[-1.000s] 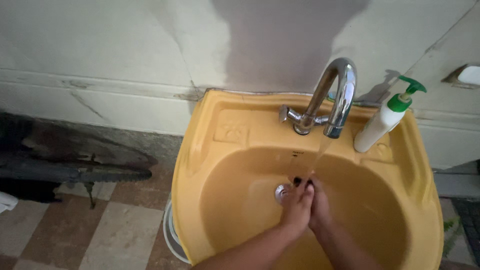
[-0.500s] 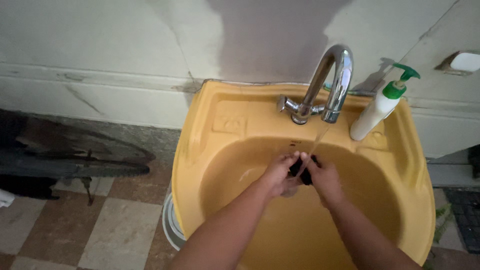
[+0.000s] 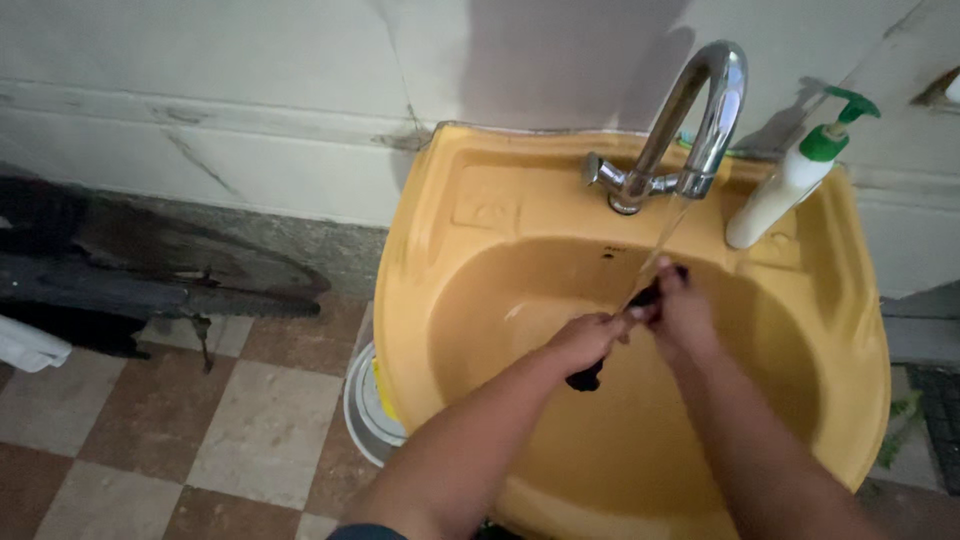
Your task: The person cleans a yellow bathroom sink using a black cloth and a green toothbrush. They apply liquid soap, scrub the basin and faucet, rinse the cloth and toothbrush under running water, and wipe the sink surfaces.
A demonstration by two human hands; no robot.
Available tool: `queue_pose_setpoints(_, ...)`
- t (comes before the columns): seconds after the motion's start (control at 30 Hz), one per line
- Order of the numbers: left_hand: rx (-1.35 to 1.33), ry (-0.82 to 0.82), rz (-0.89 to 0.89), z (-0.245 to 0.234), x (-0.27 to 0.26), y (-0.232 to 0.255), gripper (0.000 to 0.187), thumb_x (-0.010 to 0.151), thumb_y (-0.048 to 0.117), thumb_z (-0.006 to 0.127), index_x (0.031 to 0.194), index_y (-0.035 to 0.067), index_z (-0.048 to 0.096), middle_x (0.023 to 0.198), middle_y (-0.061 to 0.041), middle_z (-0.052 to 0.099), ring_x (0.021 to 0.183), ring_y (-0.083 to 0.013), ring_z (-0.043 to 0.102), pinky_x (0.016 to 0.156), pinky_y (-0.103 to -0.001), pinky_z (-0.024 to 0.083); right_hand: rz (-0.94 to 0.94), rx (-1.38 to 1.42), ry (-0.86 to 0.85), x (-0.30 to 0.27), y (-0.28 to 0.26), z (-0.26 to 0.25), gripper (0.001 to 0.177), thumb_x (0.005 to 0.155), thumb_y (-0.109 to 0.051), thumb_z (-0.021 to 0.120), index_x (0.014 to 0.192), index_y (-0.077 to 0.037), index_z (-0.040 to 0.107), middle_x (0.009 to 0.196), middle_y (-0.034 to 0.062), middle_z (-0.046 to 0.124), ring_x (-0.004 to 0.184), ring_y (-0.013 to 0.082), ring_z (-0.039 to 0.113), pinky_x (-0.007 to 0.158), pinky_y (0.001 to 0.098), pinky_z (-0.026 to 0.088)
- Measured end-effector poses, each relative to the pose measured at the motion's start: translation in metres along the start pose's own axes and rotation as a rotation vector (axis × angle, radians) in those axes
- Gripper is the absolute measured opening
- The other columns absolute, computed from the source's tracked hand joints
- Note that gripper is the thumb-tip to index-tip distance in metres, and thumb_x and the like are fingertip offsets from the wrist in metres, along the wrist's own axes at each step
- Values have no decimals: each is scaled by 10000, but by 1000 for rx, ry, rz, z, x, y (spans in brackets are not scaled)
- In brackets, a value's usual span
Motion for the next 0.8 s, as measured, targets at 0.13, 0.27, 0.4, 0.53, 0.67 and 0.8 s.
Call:
queue_pose_setpoints(0.13, 316, -26, 19, -6, -21, 6, 277, 858, 289, 673, 1038, 80, 669, 952, -189, 750, 867, -371, 766, 786, -502, 618, -32, -181, 50, 24, 3, -32, 206, 978, -249, 578, 1147, -156, 503, 929, 49, 569, 768, 191, 560, 615, 351, 526)
queue_pose_setpoints(0.27, 517, 293, 383, 10, -21, 41, 243, 836, 163, 640, 1059, 100, 714, 1017, -208, 733, 983, -413, 682, 840, -523, 540, 92, -238, -222, 29, 60, -34, 318, 994, -299, 548, 1182, -53, 620, 1071, 142, 681, 959, 251, 670, 835, 378, 585)
queue_pose_setpoints(0.4, 694, 307, 417, 27, -4, 59, 214, 840, 153, 643, 999, 69, 759, 1039, -215, 738, 1002, -398, 706, 870, -497, 565, 99, 293, -737, 2, 88, -12, 475, 925, -405, 555, 1261, -73, 599, 1255, 135, 672, 1123, 284, 671, 949, 467, 557)
queue_pose_setpoints(0.53, 655, 373, 310, 4, 18, 67, 236, 905, 133, 559, 1046, 76, 739, 1076, -210, 699, 1030, -405, 675, 821, -530, 561, 452, 172, -404, -12, 113, -13, 636, 964, -656, 444, 1245, -113, 621, 1147, 127, 663, 953, 277, 642, 798, 445, 544)
queue_pose_setpoints(0.67, 775, 395, 346, -18, 30, 62, 246, 952, 162, 555, 1083, 56, 735, 1123, -196, 712, 1049, -381, 698, 875, -499, 573, 509, 348, -644, -33, 102, -1, 837, 951, -797, 392, 1220, -37, 617, 1072, 140, 659, 870, 262, 629, 819, 440, 574)
queue_pose_setpoints(0.8, 799, 483, 401, -8, 21, 52, 308, 953, 232, 575, 1178, 42, 667, 1175, -195, 670, 1084, -368, 654, 882, -491, 553, 450, 540, -660, -36, 85, 23, 775, 958, -742, 419, 1226, -42, 615, 1095, 135, 665, 915, 270, 635, 853, 441, 570)
Point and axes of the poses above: each hand's wrist, its own x-axis towards the middle knuckle, its own z-axis out of the palm, y = z × x, the point moved 5 cm from there along x, towards the middle knuckle
